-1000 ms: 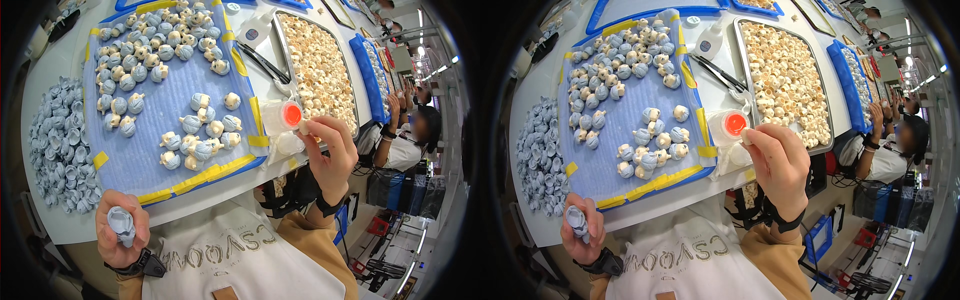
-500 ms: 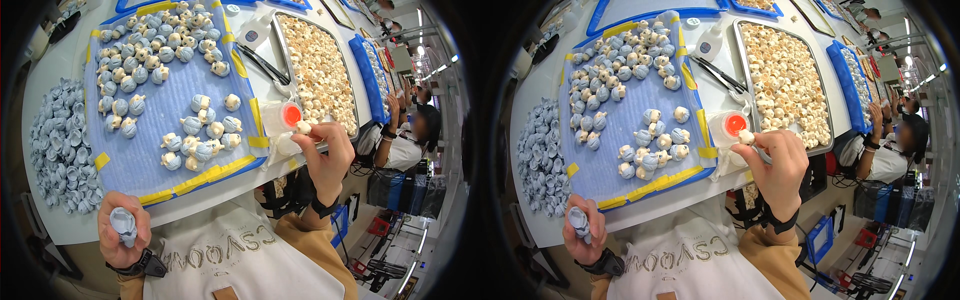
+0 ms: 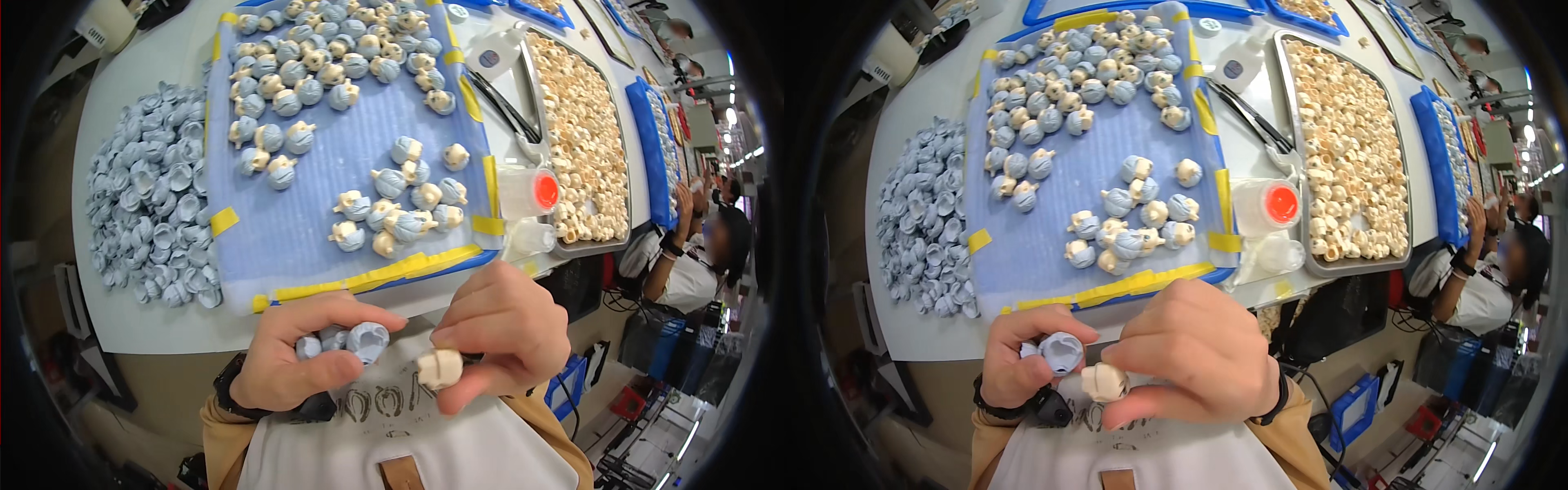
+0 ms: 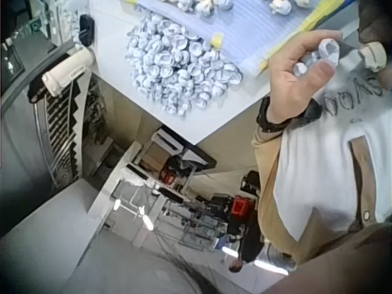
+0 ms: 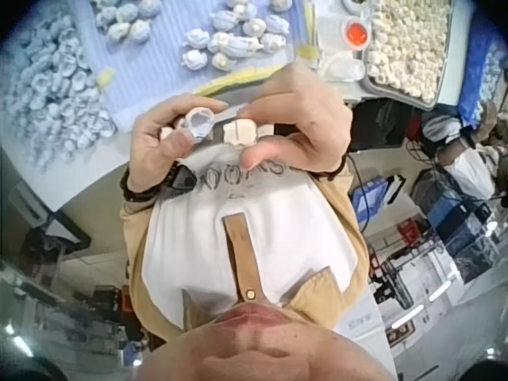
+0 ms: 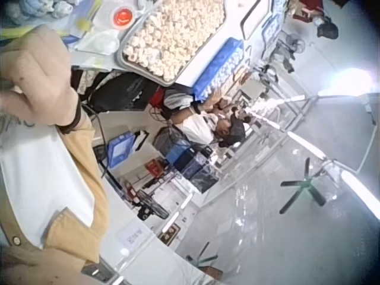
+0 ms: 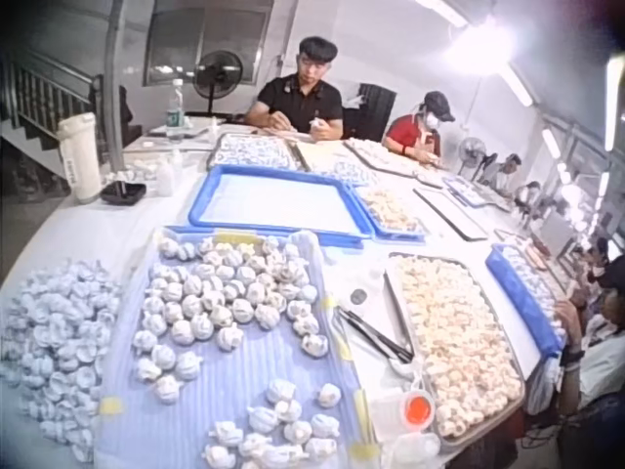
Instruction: The person assembles small figurines by applying glue to the base of a head and attaching a hat. They work at a table with trays of parts, picking up a head, applying adhesive, and then placing a hat on top before setting the finished unit aside.
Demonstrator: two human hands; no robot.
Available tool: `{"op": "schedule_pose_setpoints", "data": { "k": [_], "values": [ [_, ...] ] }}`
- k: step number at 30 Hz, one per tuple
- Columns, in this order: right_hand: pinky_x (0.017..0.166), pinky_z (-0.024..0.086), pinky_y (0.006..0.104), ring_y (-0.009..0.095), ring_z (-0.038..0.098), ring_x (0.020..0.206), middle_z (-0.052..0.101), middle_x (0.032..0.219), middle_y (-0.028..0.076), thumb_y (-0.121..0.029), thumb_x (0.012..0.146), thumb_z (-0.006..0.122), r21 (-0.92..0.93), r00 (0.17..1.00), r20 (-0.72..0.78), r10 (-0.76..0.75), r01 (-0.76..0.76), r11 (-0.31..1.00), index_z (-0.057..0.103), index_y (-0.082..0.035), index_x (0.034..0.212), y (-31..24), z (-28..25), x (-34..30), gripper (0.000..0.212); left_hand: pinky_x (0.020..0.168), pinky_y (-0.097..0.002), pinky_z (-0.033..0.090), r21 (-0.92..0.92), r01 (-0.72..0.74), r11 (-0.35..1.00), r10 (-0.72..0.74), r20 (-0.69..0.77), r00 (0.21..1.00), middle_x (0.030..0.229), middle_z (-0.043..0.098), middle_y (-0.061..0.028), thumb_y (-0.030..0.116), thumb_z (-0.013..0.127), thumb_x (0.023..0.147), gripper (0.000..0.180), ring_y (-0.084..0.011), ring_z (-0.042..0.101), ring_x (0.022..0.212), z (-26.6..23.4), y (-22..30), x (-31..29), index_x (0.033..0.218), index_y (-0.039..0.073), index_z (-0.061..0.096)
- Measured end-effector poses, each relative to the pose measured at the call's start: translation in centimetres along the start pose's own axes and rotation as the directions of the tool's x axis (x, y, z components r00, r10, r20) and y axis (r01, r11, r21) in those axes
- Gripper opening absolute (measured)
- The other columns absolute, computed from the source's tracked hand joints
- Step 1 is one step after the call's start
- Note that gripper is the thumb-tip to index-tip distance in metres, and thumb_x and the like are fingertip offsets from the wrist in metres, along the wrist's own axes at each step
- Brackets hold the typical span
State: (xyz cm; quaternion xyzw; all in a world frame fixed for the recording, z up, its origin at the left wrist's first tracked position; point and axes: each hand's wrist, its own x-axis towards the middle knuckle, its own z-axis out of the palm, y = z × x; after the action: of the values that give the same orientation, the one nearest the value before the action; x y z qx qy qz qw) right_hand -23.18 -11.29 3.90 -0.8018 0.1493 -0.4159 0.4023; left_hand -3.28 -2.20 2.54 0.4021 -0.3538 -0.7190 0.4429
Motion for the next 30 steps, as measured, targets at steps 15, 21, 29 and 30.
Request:
{"op": "schedule_pose_setpoints", "data": {
  "k": [15, 21, 29, 30],
  "values": [
    [0.045, 0.032, 0.0280, 0.018, 0.047, 0.050, 0.054, 0.062, 0.003, -0.036, 0.063, 0.075, -0.176, 0.999, 0.012, -0.035, 0.036, 0.984, 0.060, -0.004, 0.074, -0.6, 1.7, 0.7, 0.037, 0.072, -0.0272, 0.044, 0.224, -0.493, 0.840, 0.525, -0.112, 0.844, 0.096, 0.058, -0.0117, 0.002, 0.080, 0.062, 0.045, -0.0170, 0.057, 0.085, 0.6, -2.1, 0.3, 0.102, 0.002, 0.061],
    [0.050, 0.032, 0.0298, 0.019, 0.046, 0.056, 0.047, 0.064, 0.002, -0.036, 0.068, 0.071, -0.074, 0.988, 0.139, 0.073, -0.064, 0.995, 0.056, -0.007, 0.074, -0.6, 1.6, 0.5, 0.034, 0.066, -0.0281, 0.047, 0.379, -0.505, 0.775, 0.572, -0.082, 0.816, 0.093, 0.060, -0.0127, 0.004, 0.082, 0.059, 0.044, -0.0194, 0.060, 0.081, 0.6, -2.0, -0.3, 0.098, 0.002, 0.061],
    [0.054, 0.035, 0.0332, 0.022, 0.047, 0.061, 0.046, 0.068, 0.005, -0.032, 0.071, 0.070, 0.015, 0.985, 0.115, 0.126, -0.129, 0.992, 0.053, -0.007, 0.078, -0.2, 1.9, -0.2, 0.031, 0.062, -0.0274, 0.046, 0.560, -0.476, 0.678, 0.580, -0.010, 0.815, 0.090, 0.060, -0.0131, 0.006, 0.083, 0.058, 0.041, -0.0197, 0.060, 0.074, 0.0, -2.1, -0.8, 0.092, 0.004, 0.059],
    [0.054, 0.036, 0.0333, 0.023, 0.048, 0.061, 0.048, 0.068, 0.005, -0.031, 0.071, 0.070, 0.041, 0.989, 0.070, 0.129, -0.132, 0.990, 0.054, -0.006, 0.079, -0.3, 2.2, -0.4, 0.031, 0.060, -0.0268, 0.045, 0.569, -0.485, 0.664, 0.593, -0.005, 0.805, 0.087, 0.060, -0.0136, 0.006, 0.083, 0.057, 0.043, -0.0186, 0.058, 0.070, 0.0, -2.1, -0.7, 0.092, 0.005, 0.058]
  ]
}}
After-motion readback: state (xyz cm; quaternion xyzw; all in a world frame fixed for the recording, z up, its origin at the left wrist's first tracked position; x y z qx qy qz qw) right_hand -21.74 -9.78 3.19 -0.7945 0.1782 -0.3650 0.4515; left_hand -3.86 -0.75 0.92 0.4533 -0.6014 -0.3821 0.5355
